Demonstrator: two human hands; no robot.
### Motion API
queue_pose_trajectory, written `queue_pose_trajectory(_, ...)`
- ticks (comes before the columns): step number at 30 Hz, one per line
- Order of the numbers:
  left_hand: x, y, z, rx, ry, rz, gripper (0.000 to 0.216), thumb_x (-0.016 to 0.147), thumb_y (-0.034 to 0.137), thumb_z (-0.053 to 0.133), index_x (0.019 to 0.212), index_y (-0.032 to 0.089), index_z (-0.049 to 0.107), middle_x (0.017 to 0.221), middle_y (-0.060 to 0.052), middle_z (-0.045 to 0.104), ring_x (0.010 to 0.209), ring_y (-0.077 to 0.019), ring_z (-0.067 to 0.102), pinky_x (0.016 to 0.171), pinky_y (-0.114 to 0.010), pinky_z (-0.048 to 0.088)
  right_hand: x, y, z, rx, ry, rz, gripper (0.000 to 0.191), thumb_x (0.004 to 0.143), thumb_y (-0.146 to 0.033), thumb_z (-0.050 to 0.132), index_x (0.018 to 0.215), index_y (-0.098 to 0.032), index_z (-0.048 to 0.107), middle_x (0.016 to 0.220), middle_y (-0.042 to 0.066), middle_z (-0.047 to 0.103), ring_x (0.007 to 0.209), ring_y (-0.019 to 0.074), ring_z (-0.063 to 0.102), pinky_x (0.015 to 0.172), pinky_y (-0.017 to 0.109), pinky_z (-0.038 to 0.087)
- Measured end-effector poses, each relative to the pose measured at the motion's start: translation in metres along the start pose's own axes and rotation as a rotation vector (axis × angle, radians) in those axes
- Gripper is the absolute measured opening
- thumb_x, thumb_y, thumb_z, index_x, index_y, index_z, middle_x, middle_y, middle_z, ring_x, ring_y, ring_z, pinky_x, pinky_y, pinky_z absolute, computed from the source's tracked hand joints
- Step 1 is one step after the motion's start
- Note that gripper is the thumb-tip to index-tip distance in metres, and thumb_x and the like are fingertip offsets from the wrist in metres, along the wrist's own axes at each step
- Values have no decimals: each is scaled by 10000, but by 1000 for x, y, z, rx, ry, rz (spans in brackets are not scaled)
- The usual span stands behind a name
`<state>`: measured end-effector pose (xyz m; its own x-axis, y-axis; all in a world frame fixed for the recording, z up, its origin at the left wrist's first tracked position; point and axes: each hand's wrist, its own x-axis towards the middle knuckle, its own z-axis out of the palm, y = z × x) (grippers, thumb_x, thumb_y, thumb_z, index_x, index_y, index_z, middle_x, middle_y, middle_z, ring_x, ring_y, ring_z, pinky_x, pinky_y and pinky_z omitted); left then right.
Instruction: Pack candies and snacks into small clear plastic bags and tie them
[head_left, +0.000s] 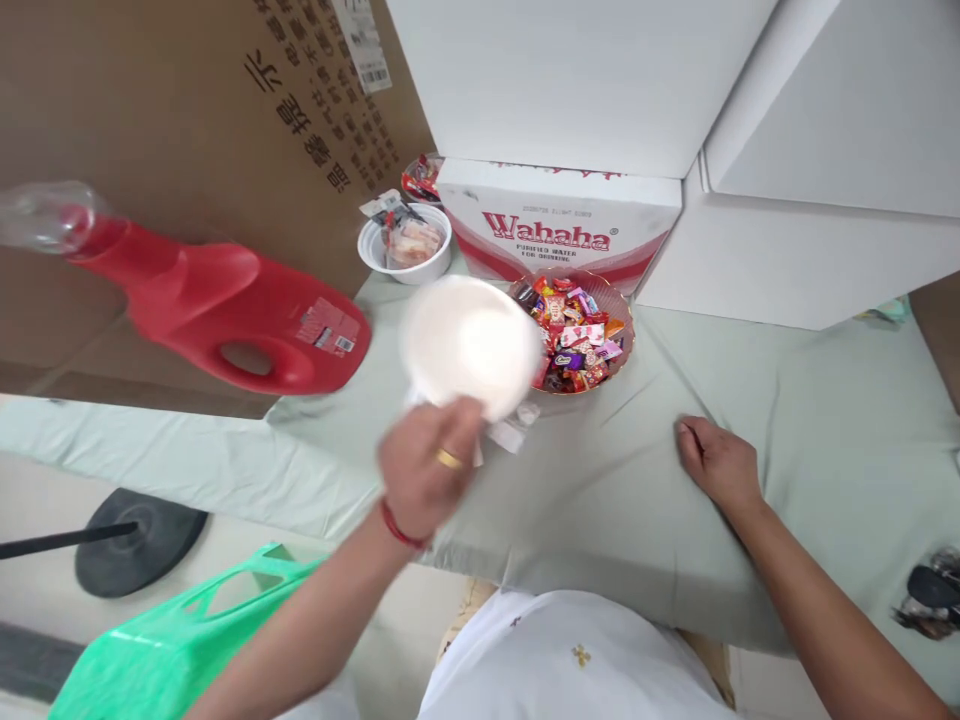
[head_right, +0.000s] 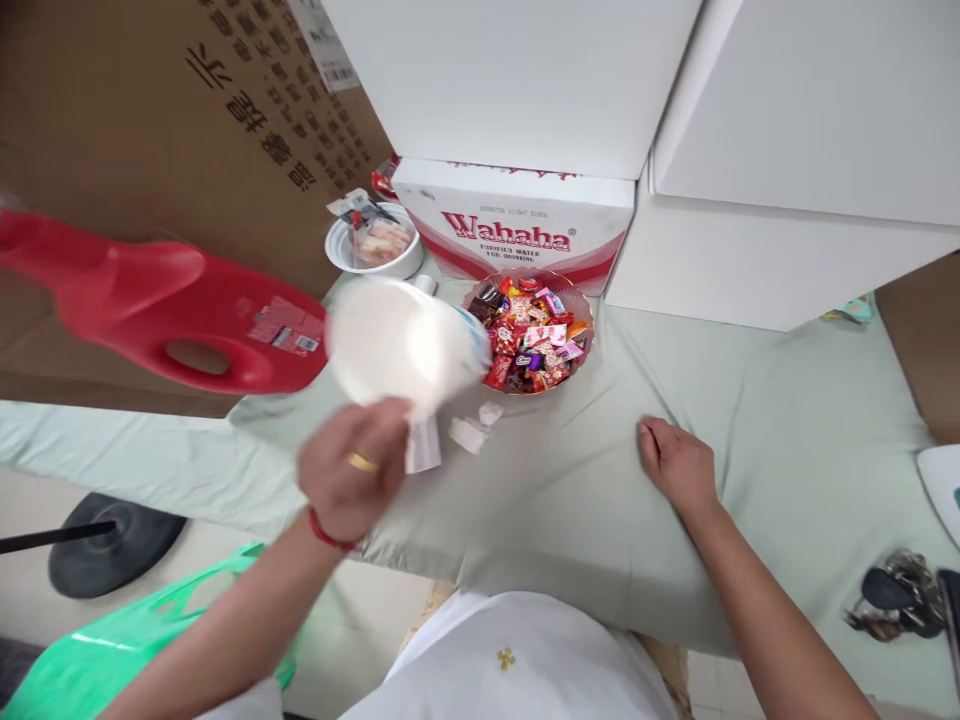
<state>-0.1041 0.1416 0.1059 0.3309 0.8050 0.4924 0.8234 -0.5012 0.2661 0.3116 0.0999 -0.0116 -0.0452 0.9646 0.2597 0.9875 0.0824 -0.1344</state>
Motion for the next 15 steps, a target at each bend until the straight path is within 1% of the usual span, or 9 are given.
queue_pose_trajectory(2,-20,30,10,-95,-137,117,229,1041,250,469,1049,278,696,839,-24,718,683,-164,636,643,-296,477,0,1,1,-21,0,0,407,1039,-402,428,998,-150,746,715,64,723,627,192,645,599,285,369)
queue_pose_trajectory(4,-33,52,26,-209,-292,349,261,1037,213,445,1135,241,686,948,-68,754,709,-176,652,638,-309,497,-1,1,1,-43,-3,3,414,1039,-411,427,990,-149,744,710,69,724,622,197,647,593,287,367)
queue_pose_trajectory(6,-41,61,39,-248,-355,391,303,1034,199,438,1245,223,654,1117,-115,755,787,-181,682,664,-305,528,-1,2,2,-64,-5,10,416,1037,-417,428,983,-152,744,702,71,724,611,200,643,587,289,367)
queue_pose_trajectory(7,-43,61,41,-272,-339,367,316,1041,243,448,1296,228,635,1201,-133,738,852,-188,699,698,-306,549,-1,2,2,-71,-2,12,414,1036,-418,431,982,-153,745,700,70,724,604,200,640,586,291,368)
queue_pose_trajectory(9,-39,51,37,-342,-218,251,358,1049,381,457,1336,247,624,1277,-141,713,965,-207,711,788,-322,577,-1,2,3,-74,3,11,403,1035,-415,440,985,-156,744,718,70,734,605,198,642,588,293,376)
queue_pose_trajectory(11,-22,24,27,-369,-29,46,369,1046,448,444,1235,238,680,1151,-117,746,944,-206,711,828,-324,575,-1,1,3,-73,8,11,402,1036,-417,441,984,-156,743,739,74,745,611,199,648,590,294,384)
queue_pose_trajectory(13,9,-19,18,-233,143,-287,300,1041,357,459,1015,204,716,938,-72,740,806,-173,683,794,-300,550,-1,1,3,-72,10,15,415,1037,-425,433,974,-157,743,734,76,744,610,202,650,589,296,387)
queue_pose_trajectory(14,28,-45,18,-119,208,-441,286,1025,342,485,955,181,711,878,-67,718,791,-180,670,809,-316,542,-1,1,3,-73,11,19,422,1038,-428,426,971,-156,743,724,76,740,605,203,647,587,296,387)
queue_pose_trajectory(15,48,-72,20,-34,250,-534,264,1004,324,507,946,164,708,888,-76,707,830,-199,673,849,-342,536,-1,1,3,-74,11,24,426,1037,-429,422,968,-156,742,709,74,733,597,203,641,585,297,386)
